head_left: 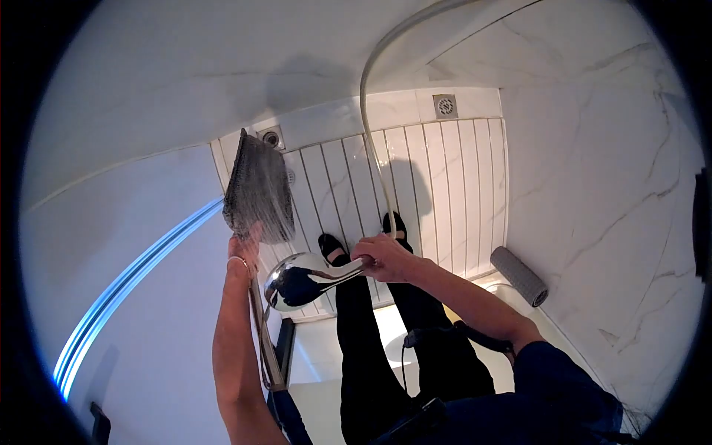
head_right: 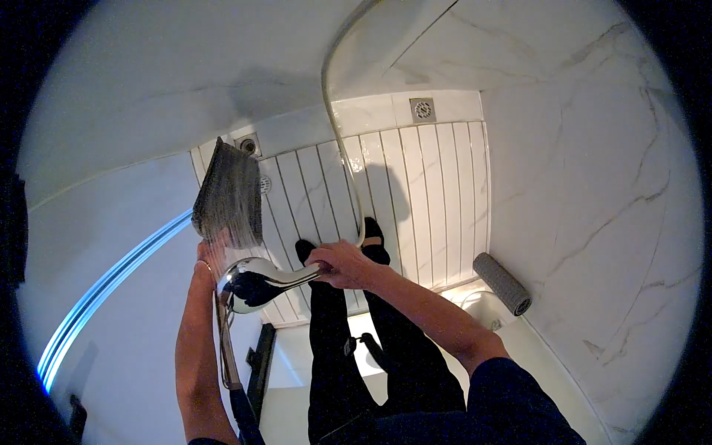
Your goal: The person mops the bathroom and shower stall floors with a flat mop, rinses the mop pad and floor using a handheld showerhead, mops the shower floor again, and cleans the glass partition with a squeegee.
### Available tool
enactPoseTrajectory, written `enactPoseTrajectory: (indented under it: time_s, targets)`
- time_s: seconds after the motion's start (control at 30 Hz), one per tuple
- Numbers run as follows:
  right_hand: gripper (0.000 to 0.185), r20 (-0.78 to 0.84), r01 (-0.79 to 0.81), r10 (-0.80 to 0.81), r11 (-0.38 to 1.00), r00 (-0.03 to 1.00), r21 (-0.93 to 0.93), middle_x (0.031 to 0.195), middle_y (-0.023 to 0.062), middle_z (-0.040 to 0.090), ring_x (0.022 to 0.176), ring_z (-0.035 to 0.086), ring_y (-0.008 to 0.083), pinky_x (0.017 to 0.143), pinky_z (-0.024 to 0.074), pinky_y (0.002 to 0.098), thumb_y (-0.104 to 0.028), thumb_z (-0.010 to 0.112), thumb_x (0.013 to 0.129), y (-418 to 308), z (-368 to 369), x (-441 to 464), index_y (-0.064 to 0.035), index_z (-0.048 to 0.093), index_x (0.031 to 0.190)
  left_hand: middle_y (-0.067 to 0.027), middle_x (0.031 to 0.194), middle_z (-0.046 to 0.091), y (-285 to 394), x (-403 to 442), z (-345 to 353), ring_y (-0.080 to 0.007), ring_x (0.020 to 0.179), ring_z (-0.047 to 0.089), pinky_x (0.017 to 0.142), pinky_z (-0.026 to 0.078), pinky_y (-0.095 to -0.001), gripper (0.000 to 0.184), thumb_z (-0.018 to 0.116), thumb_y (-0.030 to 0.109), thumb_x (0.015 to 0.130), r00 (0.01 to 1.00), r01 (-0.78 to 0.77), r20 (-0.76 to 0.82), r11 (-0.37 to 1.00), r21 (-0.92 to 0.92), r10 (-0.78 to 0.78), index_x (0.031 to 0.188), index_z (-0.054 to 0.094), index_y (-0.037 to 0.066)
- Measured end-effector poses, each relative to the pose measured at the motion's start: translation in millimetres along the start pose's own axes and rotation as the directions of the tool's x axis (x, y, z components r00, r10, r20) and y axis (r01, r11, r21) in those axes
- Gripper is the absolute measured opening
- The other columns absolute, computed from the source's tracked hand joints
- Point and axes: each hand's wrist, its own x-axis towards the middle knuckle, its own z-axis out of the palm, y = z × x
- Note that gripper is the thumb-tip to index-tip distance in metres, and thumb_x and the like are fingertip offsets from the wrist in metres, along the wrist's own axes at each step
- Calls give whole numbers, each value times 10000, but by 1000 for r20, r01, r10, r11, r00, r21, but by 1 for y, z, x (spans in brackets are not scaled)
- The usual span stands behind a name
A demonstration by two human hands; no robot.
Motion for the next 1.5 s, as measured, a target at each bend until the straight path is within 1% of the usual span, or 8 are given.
enactPoseTrajectory:
  time_s: [0.03, 0.1, 0.17, 0.23, 0.4, 0.9, 1.37, 1.5]
  targets:
    - [300, 13, -6, 6, 1000, 1000, 22, 634, 43, 492, 550, 509, 212, 539, 384, 339, -26, 695, 581, -1, -3, -2, -62, 531, 829, -132, 1311, 394, -13, -11, -38, -304, 1130, 439, 890, 383, -425, 564, 444, 325, 821, 999, 37, 49, 838, -545, -12, 1284, 349, 18]
    - [301, 41, -23, 21, 998, 999, 50, 640, 47, 497, 554, 509, 218, 543, 394, 342, -43, 701, 590, 2, -3, 2, -58, 533, 839, -140, 1286, 421, 15, 2, 12, -279, 1140, 437, 885, 385, -419, 597, 458, 341, 810, 833, 352, -485, 931, 92, -267, 1298, 331, 22]
    - [282, 49, -46, 46, 999, 998, 7, 647, 48, 518, 589, 539, 227, 569, 418, 348, -134, 706, 630, 3, -2, 10, -69, 526, 838, -140, 1258, 450, 33, 11, 34, -264, 1149, 436, 893, 381, -414, 602, 464, 342, 808, 720, 388, -483, 866, -316, -498, 1303, 329, 28]
    - [281, 36, -92, 93, 996, 995, -18, 653, 53, 529, 608, 554, 232, 582, 429, 352, -183, 705, 653, 5, 2, 19, -73, 523, 836, -133, 1232, 472, 47, 19, 37, -259, 1140, 443, 895, 383, -407, 579, 474, 329, 810, 838, 229, 197, 1, -973, -509, 1291, 345, 34]
    - [276, 0, -237, 237, 971, 971, -11, 671, 73, 545, 624, 561, 230, 583, 439, 344, -195, 698, 669, 11, 1, 25, -52, 535, 840, -115, 1178, 501, 60, 25, -10, -241, 1072, 482, 856, 418, -381, 528, 522, 298, 799, 929, -126, 322, -975, -185, -181, 1246, 391, 50]
    - [272, -14, -315, 319, 927, 948, -205, 672, 71, 535, 648, 560, 258, 593, 435, 373, -148, 701, 631, 47, -8, -11, -63, 520, 815, -101, 1002, 566, 125, 58, -55, -235, 854, 576, 743, 507, -354, 528, 664, 395, 728, 826, -558, -207, -812, -170, -524, 1107, 483, 74]
    - [240, -52, -276, 273, 956, 961, -94, 675, 63, 542, 647, 553, 254, 578, 401, 378, -160, 690, 655, 53, -11, -9, -78, 530, 813, -122, 920, 607, 138, 54, -70, -294, 703, 618, 521, 529, -426, 550, 658, 462, 683, 946, -109, -214, -862, 495, -243, 1051, 536, 73]
    - [248, -47, -257, 254, 963, 966, -83, 679, 60, 541, 653, 539, 249, 599, 401, 365, -158, 706, 642, 48, -12, -10, -74, 535, 800, -144, 1135, 532, 138, 48, -53, -303, 1016, 525, 861, 449, -441, 539, 554, 376, 798, 913, -203, -244, -882, 426, -328, 1223, 429, 69]
